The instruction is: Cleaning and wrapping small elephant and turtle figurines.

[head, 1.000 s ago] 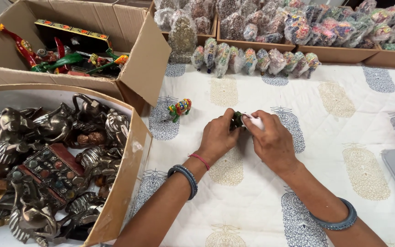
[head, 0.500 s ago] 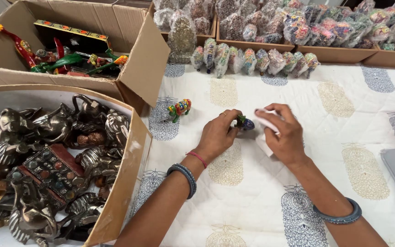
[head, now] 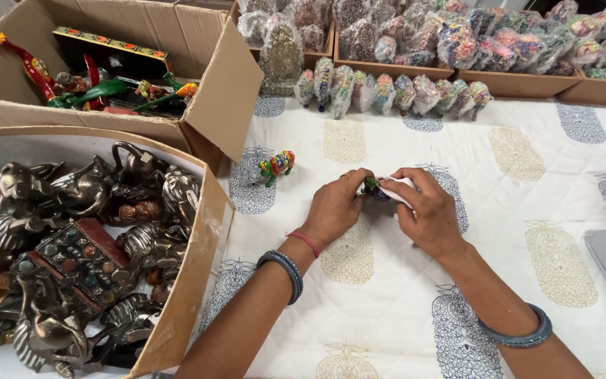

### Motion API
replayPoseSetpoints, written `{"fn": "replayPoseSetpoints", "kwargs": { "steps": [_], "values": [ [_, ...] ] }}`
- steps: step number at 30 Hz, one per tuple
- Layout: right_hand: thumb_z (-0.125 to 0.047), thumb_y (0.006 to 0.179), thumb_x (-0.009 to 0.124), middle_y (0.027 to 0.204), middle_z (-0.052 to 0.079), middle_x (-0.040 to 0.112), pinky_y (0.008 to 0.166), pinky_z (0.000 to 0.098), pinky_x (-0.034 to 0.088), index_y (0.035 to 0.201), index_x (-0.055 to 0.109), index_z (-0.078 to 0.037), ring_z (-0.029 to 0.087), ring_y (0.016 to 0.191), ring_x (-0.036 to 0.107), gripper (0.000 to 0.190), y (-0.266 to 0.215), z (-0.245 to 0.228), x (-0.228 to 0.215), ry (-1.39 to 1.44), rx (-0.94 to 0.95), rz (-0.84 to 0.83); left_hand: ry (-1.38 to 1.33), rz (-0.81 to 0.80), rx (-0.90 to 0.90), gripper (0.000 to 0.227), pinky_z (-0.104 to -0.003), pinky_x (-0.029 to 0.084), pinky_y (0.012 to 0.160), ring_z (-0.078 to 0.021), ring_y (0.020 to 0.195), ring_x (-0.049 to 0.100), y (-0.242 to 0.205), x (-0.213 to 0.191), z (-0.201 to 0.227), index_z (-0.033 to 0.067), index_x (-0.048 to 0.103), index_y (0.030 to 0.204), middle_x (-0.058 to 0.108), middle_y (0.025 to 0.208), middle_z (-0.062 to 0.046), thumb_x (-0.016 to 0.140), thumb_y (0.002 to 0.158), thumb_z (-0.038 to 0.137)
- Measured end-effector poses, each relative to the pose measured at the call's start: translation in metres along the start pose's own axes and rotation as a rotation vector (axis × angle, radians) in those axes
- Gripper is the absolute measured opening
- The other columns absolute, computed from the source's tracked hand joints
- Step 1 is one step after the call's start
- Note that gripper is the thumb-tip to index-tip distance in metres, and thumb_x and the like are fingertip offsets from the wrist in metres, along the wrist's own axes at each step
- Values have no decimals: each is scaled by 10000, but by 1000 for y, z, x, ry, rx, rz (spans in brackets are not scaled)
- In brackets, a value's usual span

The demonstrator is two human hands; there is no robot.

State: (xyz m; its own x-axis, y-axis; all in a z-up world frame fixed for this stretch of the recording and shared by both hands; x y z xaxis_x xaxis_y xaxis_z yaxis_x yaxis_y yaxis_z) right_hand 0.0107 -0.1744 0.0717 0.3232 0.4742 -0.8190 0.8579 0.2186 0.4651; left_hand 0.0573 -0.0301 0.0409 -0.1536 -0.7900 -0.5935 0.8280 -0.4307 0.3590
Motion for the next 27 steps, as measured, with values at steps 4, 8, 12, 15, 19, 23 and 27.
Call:
{"fn": "replayPoseSetpoints", "kwargs": {
  "steps": [4, 8, 12, 15, 19, 23, 27],
  "values": [
    [50, 757, 663, 1150, 38, 641, 766, 339, 575, 1215, 732, -146, 190, 947, 665, 502, -2, 8, 3, -14, 12, 35, 9, 4, 10, 338, -448, 542, 753, -350, 888, 699, 0, 0, 0, 143, 574, 1200, 699, 1076, -111, 664, 890, 45],
    [-1, 787, 704, 1145, 25, 643, 767, 338, 578, 1185, 736, -153, 179, 920, 675, 427, -5, 24, 11, -104, 131, -44, -6, 10, -22, 299, -433, 554, 718, -321, 833, 728, 2, 5, -8, 115, 589, 1150, 730, 1016, -108, 708, 876, 125],
    [8, 804, 681, 1218, 83, 624, 769, 321, 587, 1263, 716, -122, 189, 911, 677, 478, -5, 20, 5, -12, 80, 67, 31, -5, -134, 318, -426, 551, 680, -307, 781, 737, 4, 7, -16, 88, 614, 1073, 752, 861, -117, 780, 871, 270],
    [-24, 798, 711, 1190, 96, 619, 762, 333, 578, 1278, 695, -73, 200, 923, 672, 484, -4, 4, 2, -39, -23, 73, 13, -5, -192, 328, -406, 557, 674, -278, 759, 743, 3, 9, -22, 89, 633, 1053, 758, 848, -105, 787, 860, 304],
    [-29, 805, 708, 1163, 86, 625, 721, 329, 578, 1260, 694, -66, 192, 857, 669, 456, -4, 9, 7, -117, 62, -6, 10, 20, -192, 337, -388, 559, 679, -250, 750, 735, 4, 8, -21, 79, 653, 1020, 749, 881, -93, 813, 826, 305],
    [-31, 785, 700, 1141, 72, 626, 749, 335, 577, 1218, 711, -72, 195, 924, 661, 435, -3, 9, 10, -217, 74, -37, 2, 63, -176, 362, -379, 551, 676, -235, 720, 702, 4, 4, -20, 49, 663, 974, 710, 884, -95, 856, 777, 283],
    [-47, 783, 707, 1112, 72, 618, 758, 323, 582, 1172, 723, -61, 189, 991, 649, 390, -3, 9, 14, -279, 37, -61, -17, 75, -165, 363, -381, 544, 676, -239, 701, 684, 3, 3, -21, 29, 668, 953, 696, 862, -108, 869, 769, 269]
  ]
}}
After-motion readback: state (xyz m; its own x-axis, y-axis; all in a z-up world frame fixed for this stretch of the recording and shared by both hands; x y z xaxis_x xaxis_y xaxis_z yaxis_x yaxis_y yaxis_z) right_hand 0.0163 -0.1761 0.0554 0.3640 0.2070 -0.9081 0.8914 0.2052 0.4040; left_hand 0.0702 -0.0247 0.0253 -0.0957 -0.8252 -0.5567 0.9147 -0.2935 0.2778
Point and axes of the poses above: each hand's wrist, its own y-axis towards the middle knuckle, its own x-axis out of the palm, z = x × y, the point moved 8 cm from there along y, towards the middle knuckle
